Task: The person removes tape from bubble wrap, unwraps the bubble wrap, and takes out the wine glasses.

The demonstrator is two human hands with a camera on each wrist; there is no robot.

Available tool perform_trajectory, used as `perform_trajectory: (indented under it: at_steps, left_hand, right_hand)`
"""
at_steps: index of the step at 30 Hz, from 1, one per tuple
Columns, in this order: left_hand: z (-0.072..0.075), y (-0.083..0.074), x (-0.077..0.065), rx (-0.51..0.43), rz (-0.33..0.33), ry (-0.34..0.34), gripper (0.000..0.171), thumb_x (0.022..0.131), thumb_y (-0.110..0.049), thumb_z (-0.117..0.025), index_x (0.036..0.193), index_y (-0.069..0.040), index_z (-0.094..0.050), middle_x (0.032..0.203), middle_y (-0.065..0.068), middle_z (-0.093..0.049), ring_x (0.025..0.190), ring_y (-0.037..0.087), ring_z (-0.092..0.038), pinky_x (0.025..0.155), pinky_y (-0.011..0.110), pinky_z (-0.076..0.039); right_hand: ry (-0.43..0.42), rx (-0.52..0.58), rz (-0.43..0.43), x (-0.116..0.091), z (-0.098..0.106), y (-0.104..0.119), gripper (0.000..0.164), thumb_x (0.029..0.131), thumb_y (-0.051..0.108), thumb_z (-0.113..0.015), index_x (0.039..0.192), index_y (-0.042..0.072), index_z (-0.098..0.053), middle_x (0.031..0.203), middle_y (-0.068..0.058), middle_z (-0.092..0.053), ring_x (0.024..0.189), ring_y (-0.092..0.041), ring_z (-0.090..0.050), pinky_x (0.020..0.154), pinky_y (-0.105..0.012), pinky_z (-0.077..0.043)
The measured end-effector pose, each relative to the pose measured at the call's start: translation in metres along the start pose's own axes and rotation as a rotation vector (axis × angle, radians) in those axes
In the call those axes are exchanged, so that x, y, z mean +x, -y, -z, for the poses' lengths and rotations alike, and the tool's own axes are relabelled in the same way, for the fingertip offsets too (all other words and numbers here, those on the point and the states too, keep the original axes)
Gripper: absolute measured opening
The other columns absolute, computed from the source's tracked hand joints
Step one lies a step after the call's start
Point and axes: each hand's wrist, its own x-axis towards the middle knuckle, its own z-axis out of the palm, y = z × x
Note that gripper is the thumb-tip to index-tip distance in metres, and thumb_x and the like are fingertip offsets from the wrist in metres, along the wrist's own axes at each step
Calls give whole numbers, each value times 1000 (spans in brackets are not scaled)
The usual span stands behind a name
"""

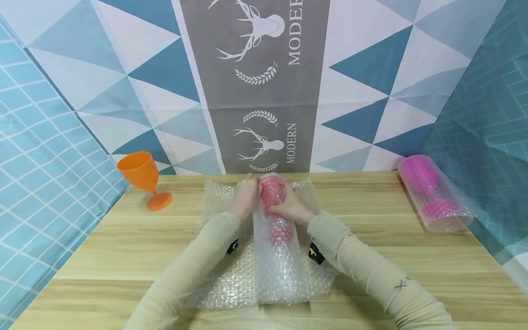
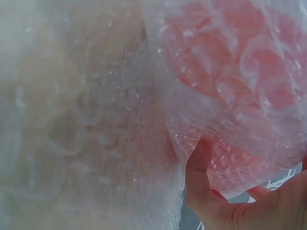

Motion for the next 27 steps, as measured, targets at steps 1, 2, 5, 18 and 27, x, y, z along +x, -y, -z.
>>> perform_trajectory:
  at_steps: [1, 2, 5, 18, 27]
  left_hand:
    - [-1, 1, 1, -51, 25, -12, 13, 86, -6, -54, 93, 3, -62, 87, 12, -60, 72, 25, -62, 64, 29, -54]
    - [-2, 2, 1, -96, 54, -23, 15, 88, -9, -52, 92, 2, -62, 86, 12, -62, 72, 26, -62, 63, 31, -54]
    - [-6, 6, 2, -234, 153, -78, 18, 89, -11, -51, 83, -1, -65, 78, 12, -65, 68, 25, -62, 60, 32, -52]
    - [0, 31, -3, -583, 355, -77, 16, 87, -13, -56, 85, -2, -69, 77, 10, -67, 67, 21, -60, 62, 31, -49]
    - [6, 41, -13, -666, 300, 21, 18, 86, -14, -56, 96, -3, -66, 94, 12, -67, 82, 22, -63, 68, 29, -52]
  right_hand:
    - [-2, 0, 5, 0, 0, -1, 95, 68, 24, -76, 142, 9, -19, 135, -23, -38, 117, -37, -46, 92, -47, -44]
    - [-1, 3, 8, 0, 1, -2, 95, 69, 24, -76, 142, 9, -19, 135, -23, -38, 117, -37, -46, 92, -48, -44]
    - [7, 33, 10, 0, 2, -4, 94, 70, 22, -75, 143, 9, -17, 137, -24, -35, 119, -38, -43, 93, -49, -42]
    - [6, 35, 3, -3, 8, -14, 91, 73, 18, -69, 145, 9, -14, 146, -24, -21, 127, -43, -32, 97, -53, -37]
    - [34, 66, -8, -4, 11, -17, 88, 77, 19, -62, 146, 8, -9, 146, -26, -19, 126, -44, -33, 98, -54, -35]
